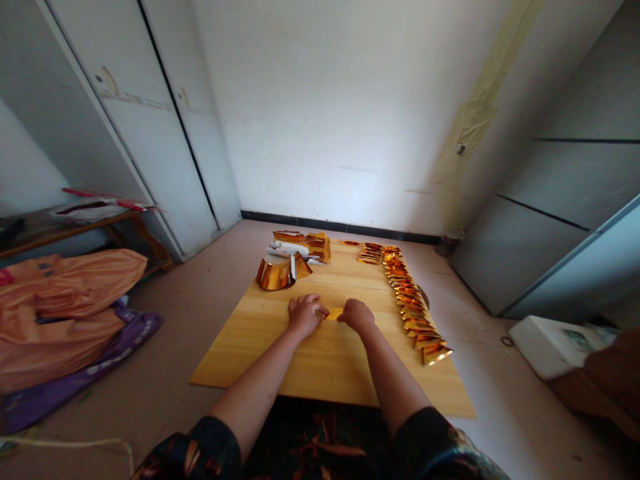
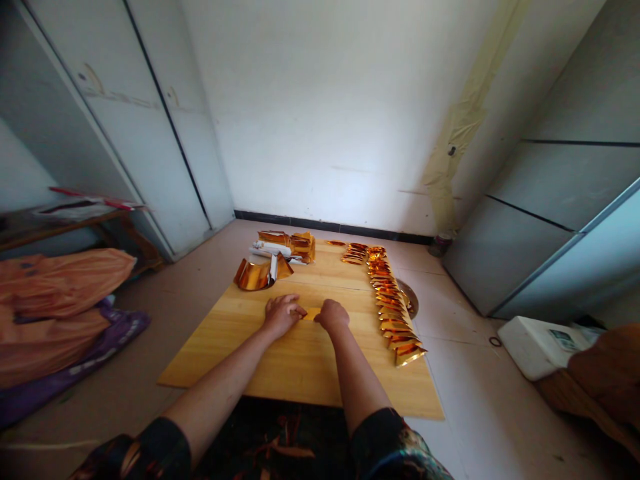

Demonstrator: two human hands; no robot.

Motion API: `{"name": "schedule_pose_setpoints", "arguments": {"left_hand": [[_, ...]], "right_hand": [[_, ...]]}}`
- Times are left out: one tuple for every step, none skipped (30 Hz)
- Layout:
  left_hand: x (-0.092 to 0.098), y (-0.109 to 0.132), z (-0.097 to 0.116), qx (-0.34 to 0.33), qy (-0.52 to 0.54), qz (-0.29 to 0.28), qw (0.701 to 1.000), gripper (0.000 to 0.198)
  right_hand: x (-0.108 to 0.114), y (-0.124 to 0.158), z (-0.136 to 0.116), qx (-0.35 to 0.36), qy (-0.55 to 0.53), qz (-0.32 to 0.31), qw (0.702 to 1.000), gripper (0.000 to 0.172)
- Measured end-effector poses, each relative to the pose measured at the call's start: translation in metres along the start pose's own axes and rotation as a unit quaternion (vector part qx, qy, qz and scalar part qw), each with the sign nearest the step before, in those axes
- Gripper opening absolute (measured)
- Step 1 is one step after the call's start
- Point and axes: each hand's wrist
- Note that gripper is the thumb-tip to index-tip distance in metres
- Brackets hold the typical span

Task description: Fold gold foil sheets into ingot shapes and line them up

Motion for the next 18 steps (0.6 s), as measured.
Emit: {"name": "schedule_pose_setpoints", "arguments": {"left_hand": [[0.0, 0.0, 0.0, 0.0, 0.001, 0.001, 1.0, 0.016], [0.0, 0.0, 0.0, 0.0, 0.002, 0.002, 1.0, 0.016], [0.0, 0.0, 0.0, -0.001, 0.001, 0.001, 1.0, 0.016], [0.0, 0.0, -0.001, -0.003, 0.0, 0.0, 1.0, 0.016], [0.0, 0.0, 0.0, -0.005, -0.003, -0.002, 1.0, 0.017], [0.001, 0.0, 0.0, -0.007, -0.006, -0.004, 1.0, 0.017], [0.001, 0.0, 0.0, -0.008, -0.009, -0.006, 1.0, 0.018], [0.001, 0.001, 0.0, -0.009, -0.011, -0.007, 1.0, 0.018], [0.001, 0.001, 0.0, -0.009, -0.013, -0.008, 1.0, 0.018], [0.002, 0.002, 0.0, -0.011, -0.013, -0.008, 1.0, 0.019], [0.002, 0.003, 0.0, -0.014, -0.014, -0.007, 1.0, 0.019], [0.002, 0.004, 0.0, -0.019, -0.015, -0.005, 1.0, 0.019], [0.001, 0.005, -0.001, -0.026, -0.017, -0.001, 1.0, 0.02], [0.001, 0.007, -0.001, -0.033, -0.02, 0.004, 0.999, 0.02], [0.001, 0.008, -0.001, -0.043, -0.022, 0.009, 0.999, 0.019], [0.001, 0.01, -0.001, -0.054, -0.023, 0.013, 0.998, 0.017], [0.0, 0.011, 0.0, -0.064, -0.024, 0.016, 0.998, 0.016], [0.0, 0.012, 0.0, -0.072, -0.024, 0.018, 0.997, 0.017]], "right_hand": [[0.0, 0.0, 0.002, 0.006, -0.004, 0.001, 1.0, 0.027], [0.001, 0.0, 0.003, 0.011, -0.008, 0.002, 1.0, 0.025], [0.0, -0.001, 0.005, 0.016, -0.011, 0.005, 1.0, 0.023], [0.0, -0.001, 0.006, 0.021, -0.013, 0.007, 1.0, 0.021], [-0.001, -0.002, 0.008, 0.025, -0.015, 0.009, 1.0, 0.02], [-0.002, -0.003, 0.01, 0.029, -0.017, 0.01, 0.999, 0.018], [-0.003, -0.003, 0.011, 0.033, -0.018, 0.012, 0.999, 0.017], [-0.003, -0.004, 0.013, 0.038, -0.019, 0.014, 0.999, 0.017], [-0.004, -0.004, 0.015, 0.043, -0.019, 0.016, 0.999, 0.018], [-0.004, -0.004, 0.016, 0.048, -0.02, 0.019, 0.998, 0.018], [-0.004, -0.003, 0.018, 0.053, -0.022, 0.022, 0.998, 0.019], [-0.004, -0.002, 0.019, 0.059, -0.024, 0.025, 0.998, 0.02], [-0.004, -0.001, 0.02, 0.064, -0.025, 0.029, 0.997, 0.021], [-0.004, 0.001, 0.021, 0.07, -0.027, 0.032, 0.997, 0.021], [-0.004, 0.002, 0.022, 0.076, -0.028, 0.036, 0.996, 0.022], [-0.003, 0.004, 0.022, 0.081, -0.029, 0.039, 0.996, 0.022], [-0.004, 0.005, 0.022, 0.085, -0.03, 0.042, 0.995, 0.022], [-0.004, 0.006, 0.023, 0.089, -0.03, 0.044, 0.995, 0.022]]}}
Point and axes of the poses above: each hand's wrist, its own y-axis away from the middle knuckle, its own x-axis out of the back of the hand, z = x × y, and after that the axes turned 6 degrees about z, right-handed
